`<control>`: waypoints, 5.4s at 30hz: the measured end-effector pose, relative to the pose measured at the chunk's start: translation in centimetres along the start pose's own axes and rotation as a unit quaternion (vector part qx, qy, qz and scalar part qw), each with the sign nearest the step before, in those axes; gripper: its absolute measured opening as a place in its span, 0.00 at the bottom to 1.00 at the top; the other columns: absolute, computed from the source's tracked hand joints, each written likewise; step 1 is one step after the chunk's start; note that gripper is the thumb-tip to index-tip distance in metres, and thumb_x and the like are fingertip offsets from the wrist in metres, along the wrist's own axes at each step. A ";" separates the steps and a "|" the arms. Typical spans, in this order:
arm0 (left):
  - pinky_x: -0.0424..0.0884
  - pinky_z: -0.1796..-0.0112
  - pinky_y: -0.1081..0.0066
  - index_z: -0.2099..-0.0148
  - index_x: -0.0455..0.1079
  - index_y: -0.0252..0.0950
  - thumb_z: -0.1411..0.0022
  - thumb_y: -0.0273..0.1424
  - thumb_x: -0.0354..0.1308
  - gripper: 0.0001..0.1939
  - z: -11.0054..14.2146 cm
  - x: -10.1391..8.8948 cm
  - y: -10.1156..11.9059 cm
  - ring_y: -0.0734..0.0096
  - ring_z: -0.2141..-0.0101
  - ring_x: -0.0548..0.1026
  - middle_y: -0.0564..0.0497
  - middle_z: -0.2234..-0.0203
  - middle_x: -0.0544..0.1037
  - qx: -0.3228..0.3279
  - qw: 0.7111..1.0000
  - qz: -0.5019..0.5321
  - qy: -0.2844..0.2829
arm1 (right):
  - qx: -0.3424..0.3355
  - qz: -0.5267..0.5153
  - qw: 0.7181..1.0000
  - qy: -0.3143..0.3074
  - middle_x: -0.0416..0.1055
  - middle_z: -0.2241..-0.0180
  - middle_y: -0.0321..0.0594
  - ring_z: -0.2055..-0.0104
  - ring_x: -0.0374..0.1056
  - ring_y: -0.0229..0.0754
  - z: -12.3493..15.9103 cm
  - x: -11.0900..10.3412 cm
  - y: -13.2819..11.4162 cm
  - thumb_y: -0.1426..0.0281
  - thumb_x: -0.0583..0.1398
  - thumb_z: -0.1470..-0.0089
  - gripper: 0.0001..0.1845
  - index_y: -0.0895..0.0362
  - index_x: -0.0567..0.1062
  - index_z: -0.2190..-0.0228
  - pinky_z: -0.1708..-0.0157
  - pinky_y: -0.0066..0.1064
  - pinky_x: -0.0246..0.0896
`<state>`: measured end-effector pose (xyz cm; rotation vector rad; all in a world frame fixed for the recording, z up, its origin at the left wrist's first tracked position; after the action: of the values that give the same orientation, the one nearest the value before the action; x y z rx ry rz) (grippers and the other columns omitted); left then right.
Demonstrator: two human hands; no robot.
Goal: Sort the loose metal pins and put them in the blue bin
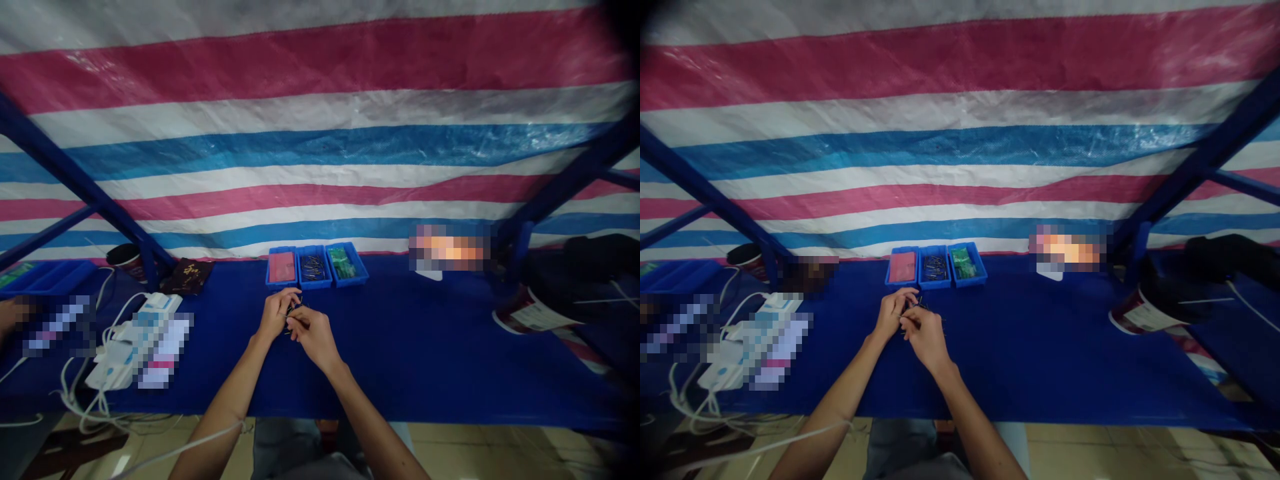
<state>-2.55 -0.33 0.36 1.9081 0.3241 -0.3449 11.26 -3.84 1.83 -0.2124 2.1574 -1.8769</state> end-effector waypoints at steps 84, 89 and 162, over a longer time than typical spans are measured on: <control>0.71 0.65 0.72 0.62 0.79 0.34 0.31 0.40 0.49 0.21 0.2 0.1 0.6 0.66 0.68 0.78 0.48 0.69 0.82 -0.023 1.000 -0.013 0.004 | -0.043 -0.089 0.992 0.079 0.76 0.66 0.39 0.64 0.74 0.43 -0.6 2.6 1.3 0.68 0.61 0.46 0.08 0.58 0.76 0.64 0.61 0.30 0.70; 0.71 0.65 0.72 0.61 0.80 0.34 0.30 0.40 0.48 0.22 0.2 0.1 0.7 0.67 0.68 0.79 0.48 0.68 0.82 -0.022 1.000 -0.015 0.001 | -0.042 -0.075 0.993 0.086 0.76 0.68 0.38 0.65 0.73 0.42 -0.7 2.6 1.1 0.68 0.60 0.45 0.08 0.59 0.76 0.66 0.63 0.30 0.69; 0.69 0.68 0.72 0.63 0.78 0.30 0.30 0.42 0.47 0.24 0.4 -0.1 1.0 0.67 0.72 0.74 0.47 0.72 0.79 -0.018 0.999 0.004 -0.029 | -0.041 -0.053 0.987 0.148 0.70 0.73 0.34 0.72 0.66 0.38 -0.9 3.2 -0.2 0.67 0.57 0.45 0.08 0.58 0.74 0.69 0.72 0.26 0.61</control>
<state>-2.26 -1.09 1.10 1.8595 0.2818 -0.3868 7.93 -3.96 1.78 -0.0674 2.4645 -1.9877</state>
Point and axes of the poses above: each hand's wrist, its own z-axis away from the middle knuckle, its own x-axis out of the palm, y = z × x, the point moved 2 cm from there along -z, towards the middle knuckle
